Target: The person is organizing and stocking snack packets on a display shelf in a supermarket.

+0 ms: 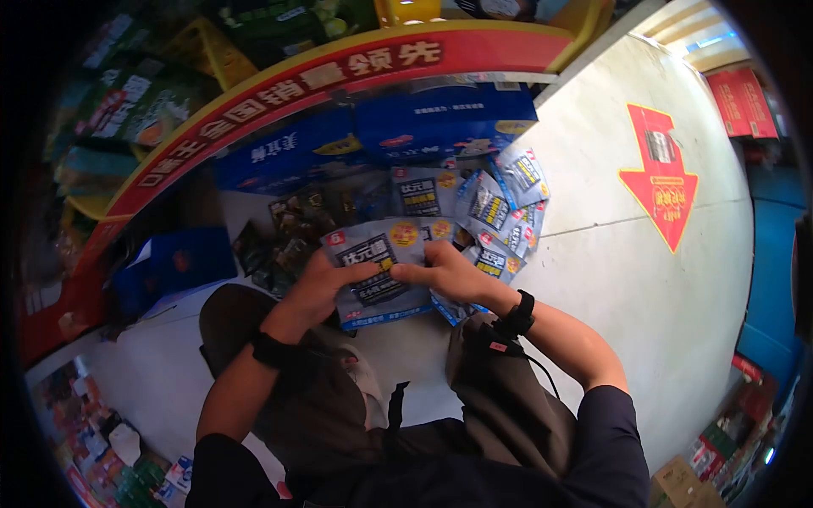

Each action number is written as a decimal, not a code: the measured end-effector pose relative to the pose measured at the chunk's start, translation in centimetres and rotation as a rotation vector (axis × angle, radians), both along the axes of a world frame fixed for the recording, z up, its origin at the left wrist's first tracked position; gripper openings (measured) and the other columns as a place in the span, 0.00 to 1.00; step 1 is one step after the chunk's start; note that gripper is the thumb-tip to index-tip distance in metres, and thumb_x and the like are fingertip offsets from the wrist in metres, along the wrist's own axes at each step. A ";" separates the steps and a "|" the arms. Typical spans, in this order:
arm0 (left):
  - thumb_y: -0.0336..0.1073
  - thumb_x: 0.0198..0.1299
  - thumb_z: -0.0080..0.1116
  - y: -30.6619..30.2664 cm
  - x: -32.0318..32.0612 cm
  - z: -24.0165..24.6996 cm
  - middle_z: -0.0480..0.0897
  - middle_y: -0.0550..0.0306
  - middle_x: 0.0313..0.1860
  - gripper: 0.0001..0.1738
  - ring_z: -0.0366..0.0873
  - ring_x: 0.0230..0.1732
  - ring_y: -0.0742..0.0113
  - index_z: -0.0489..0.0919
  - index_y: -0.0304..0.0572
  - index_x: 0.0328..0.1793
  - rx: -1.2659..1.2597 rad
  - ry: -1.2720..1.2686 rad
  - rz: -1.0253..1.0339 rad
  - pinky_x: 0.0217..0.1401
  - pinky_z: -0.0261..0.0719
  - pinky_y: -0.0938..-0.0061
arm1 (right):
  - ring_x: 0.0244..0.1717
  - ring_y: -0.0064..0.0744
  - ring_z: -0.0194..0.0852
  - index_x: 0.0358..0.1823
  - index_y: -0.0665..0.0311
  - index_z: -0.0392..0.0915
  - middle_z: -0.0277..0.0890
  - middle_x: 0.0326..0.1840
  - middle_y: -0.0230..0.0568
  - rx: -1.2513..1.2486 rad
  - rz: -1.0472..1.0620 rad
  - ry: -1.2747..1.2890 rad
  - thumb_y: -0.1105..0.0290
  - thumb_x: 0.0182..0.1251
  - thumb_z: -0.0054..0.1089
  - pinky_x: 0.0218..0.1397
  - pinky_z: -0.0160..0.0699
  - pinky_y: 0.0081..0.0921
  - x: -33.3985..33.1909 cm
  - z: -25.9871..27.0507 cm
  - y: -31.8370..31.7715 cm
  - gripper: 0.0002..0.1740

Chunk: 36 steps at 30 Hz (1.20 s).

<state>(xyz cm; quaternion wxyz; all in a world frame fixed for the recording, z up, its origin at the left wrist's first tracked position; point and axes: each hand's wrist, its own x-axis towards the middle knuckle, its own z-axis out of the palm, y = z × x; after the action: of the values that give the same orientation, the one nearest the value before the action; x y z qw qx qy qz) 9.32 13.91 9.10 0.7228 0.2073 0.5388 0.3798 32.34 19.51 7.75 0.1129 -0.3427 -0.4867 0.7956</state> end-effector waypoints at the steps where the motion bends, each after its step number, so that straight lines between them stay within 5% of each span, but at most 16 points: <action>1: 0.27 0.57 0.69 0.3 0.0 0.0 0.82 0.49 0.56 0.31 0.81 0.54 0.65 0.71 0.30 0.66 -0.045 -0.099 -0.076 0.57 0.82 0.69 | 0.51 0.22 0.76 0.56 0.72 0.78 0.83 0.51 0.39 0.064 0.086 -0.111 0.61 0.72 0.62 0.54 0.74 0.25 0.3 0.6 0.1 0.22; 2: 0.24 0.57 0.65 0.2 0.8 -0.1 0.86 0.52 0.48 0.19 0.85 0.46 0.65 0.79 0.31 0.56 -0.021 -0.026 -0.018 0.53 0.84 0.68 | 0.48 0.24 0.78 0.56 0.70 0.79 0.83 0.48 0.41 0.160 0.016 -0.011 0.60 0.72 0.62 0.52 0.74 0.25 0.7 -2.7 -0.8 0.20; 5: 0.24 0.58 0.64 0.8 1.4 -0.9 0.87 0.52 0.46 0.15 0.86 0.44 0.67 0.81 0.30 0.53 0.103 0.188 -0.132 0.50 0.83 0.72 | 0.47 0.32 0.79 0.56 0.66 0.78 0.81 0.45 0.44 0.414 -0.072 -0.192 0.61 0.69 0.64 0.53 0.74 0.26 4.3 -4.7 -0.1 0.20; 8: 0.23 0.57 0.64 0.7 0.6 -2.9 0.87 0.54 0.42 0.12 0.85 0.41 0.71 0.83 0.28 0.48 0.011 0.251 -0.043 0.47 0.82 0.75 | 0.58 0.42 0.74 0.64 0.62 0.72 0.73 0.57 0.49 0.723 -0.106 -0.485 0.57 0.63 0.70 0.57 0.74 0.35 10.0 -8.2 -0.5 0.31; 10: 0.23 0.57 0.64 1.1 0.6 -4.1 0.87 0.54 0.41 0.13 0.85 0.40 0.71 0.83 0.28 0.48 0.040 0.251 -0.044 0.46 0.82 0.75 | 0.63 0.51 0.69 0.70 0.60 0.63 0.65 0.65 0.52 1.017 0.113 -1.060 0.54 0.53 0.77 0.61 0.72 0.40 12.0 -8.2 -1.7 0.46; 13: 0.23 0.56 0.64 1.3 0.8 -4.9 0.87 0.54 0.40 0.13 0.85 0.38 0.71 0.83 0.29 0.48 0.055 0.281 -0.052 0.44 0.83 0.74 | 0.65 0.55 0.67 0.73 0.60 0.59 0.57 0.71 0.52 0.743 0.039 -1.049 0.49 0.45 0.81 0.64 0.71 0.43 13.1 -9.9 -3.8 0.56; 15: 0.23 0.57 0.64 1.4 1.2 -5.5 0.87 0.55 0.40 0.13 0.85 0.37 0.71 0.83 0.29 0.48 0.041 0.302 -0.064 0.43 0.83 0.74 | 0.66 0.55 0.66 0.71 0.64 0.60 0.62 0.68 0.55 0.696 -0.013 -1.023 0.52 0.42 0.84 0.64 0.71 0.43 12.9 -11.2 -4.3 0.56; 17: 0.24 0.57 0.64 1.4 1.2 -6.5 0.87 0.54 0.40 0.12 0.85 0.37 0.71 0.83 0.29 0.48 0.101 0.245 -0.113 0.43 0.83 0.74 | 0.66 0.55 0.68 0.67 0.67 0.62 0.68 0.63 0.57 0.565 -0.125 -0.835 0.57 0.42 0.85 0.63 0.73 0.42 12.5 -12.0 -4.4 0.53; 18: 0.24 0.57 0.64 1.6 1.4 -6.7 0.87 0.54 0.40 0.12 0.85 0.37 0.71 0.83 0.29 0.48 0.099 0.247 -0.115 0.43 0.83 0.74 | 0.57 0.44 0.77 0.59 0.71 0.69 0.78 0.52 0.53 0.460 -0.201 -0.766 0.65 0.45 0.84 0.59 0.75 0.36 12.0 -10.8 -3.8 0.41; 19: 0.24 0.57 0.64 1.7 1.7 -6.9 0.87 0.54 0.40 0.13 0.85 0.38 0.71 0.83 0.29 0.49 0.093 0.252 -0.141 0.43 0.83 0.74 | 0.57 0.44 0.77 0.59 0.71 0.69 0.78 0.52 0.53 0.457 -0.204 -0.763 0.65 0.45 0.84 0.59 0.75 0.36 12.0 -10.3 -3.2 0.41; 22: 0.26 0.59 0.64 1.7 2.9 -7.0 0.87 0.54 0.41 0.13 0.84 0.39 0.72 0.82 0.30 0.49 0.091 0.253 -0.199 0.44 0.82 0.74 | 0.43 0.21 0.77 0.50 0.72 0.78 0.84 0.40 0.35 0.206 -0.207 -0.463 0.75 0.52 0.77 0.51 0.77 0.23 12.1 -7.1 -1.8 0.24; 25: 0.28 0.60 0.64 2.1 4.3 -7.3 0.87 0.56 0.41 0.13 0.83 0.41 0.73 0.82 0.31 0.51 0.170 0.245 -0.249 0.46 0.81 0.75 | 0.45 0.22 0.78 0.54 0.72 0.77 0.84 0.44 0.36 0.157 -0.102 -0.386 0.76 0.53 0.76 0.52 0.77 0.24 11.7 -2.7 -0.5 0.26; 26: 0.29 0.61 0.64 2.1 4.5 -7.3 0.87 0.57 0.41 0.14 0.82 0.41 0.74 0.82 0.31 0.52 0.241 0.243 -0.271 0.48 0.81 0.75 | 0.46 0.22 0.78 0.54 0.72 0.78 0.84 0.44 0.37 0.172 0.027 -0.545 0.77 0.52 0.76 0.52 0.78 0.24 11.7 -1.4 0.2 0.26; 30: 0.30 0.63 0.63 2.9 4.2 -6.5 0.86 0.59 0.42 0.15 0.81 0.42 0.76 0.80 0.32 0.55 0.267 0.302 -0.331 0.49 0.79 0.76 | 0.46 0.22 0.78 0.53 0.72 0.79 0.84 0.42 0.38 0.045 -0.014 -0.367 0.79 0.49 0.76 0.51 0.77 0.22 12.3 0.8 0.9 0.26; 33: 0.39 0.69 0.60 2.9 4.6 -6.3 0.85 0.60 0.43 0.17 0.79 0.46 0.76 0.78 0.33 0.56 0.239 0.245 -0.319 0.52 0.77 0.76 | 0.45 0.21 0.78 0.51 0.72 0.80 0.84 0.42 0.37 0.058 -0.002 -0.318 0.77 0.48 0.77 0.51 0.77 0.22 11.9 -0.3 0.3 0.26; 36: 0.60 0.77 0.40 1.7 5.5 -5.8 0.82 0.61 0.40 0.32 0.74 0.45 0.77 0.78 0.33 0.52 0.284 0.243 -0.425 0.56 0.72 0.75 | 0.39 0.19 0.76 0.50 0.70 0.80 0.81 0.34 0.37 0.114 0.054 -0.460 0.69 0.49 0.80 0.43 0.76 0.25 8.9 -0.7 -0.7 0.27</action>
<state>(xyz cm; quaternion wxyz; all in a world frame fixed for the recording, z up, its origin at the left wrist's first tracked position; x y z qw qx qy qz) 14.82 15.66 3.27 0.6800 0.4589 0.5074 0.2638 41.23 18.86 7.04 -0.0030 -0.4947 -0.5527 0.6706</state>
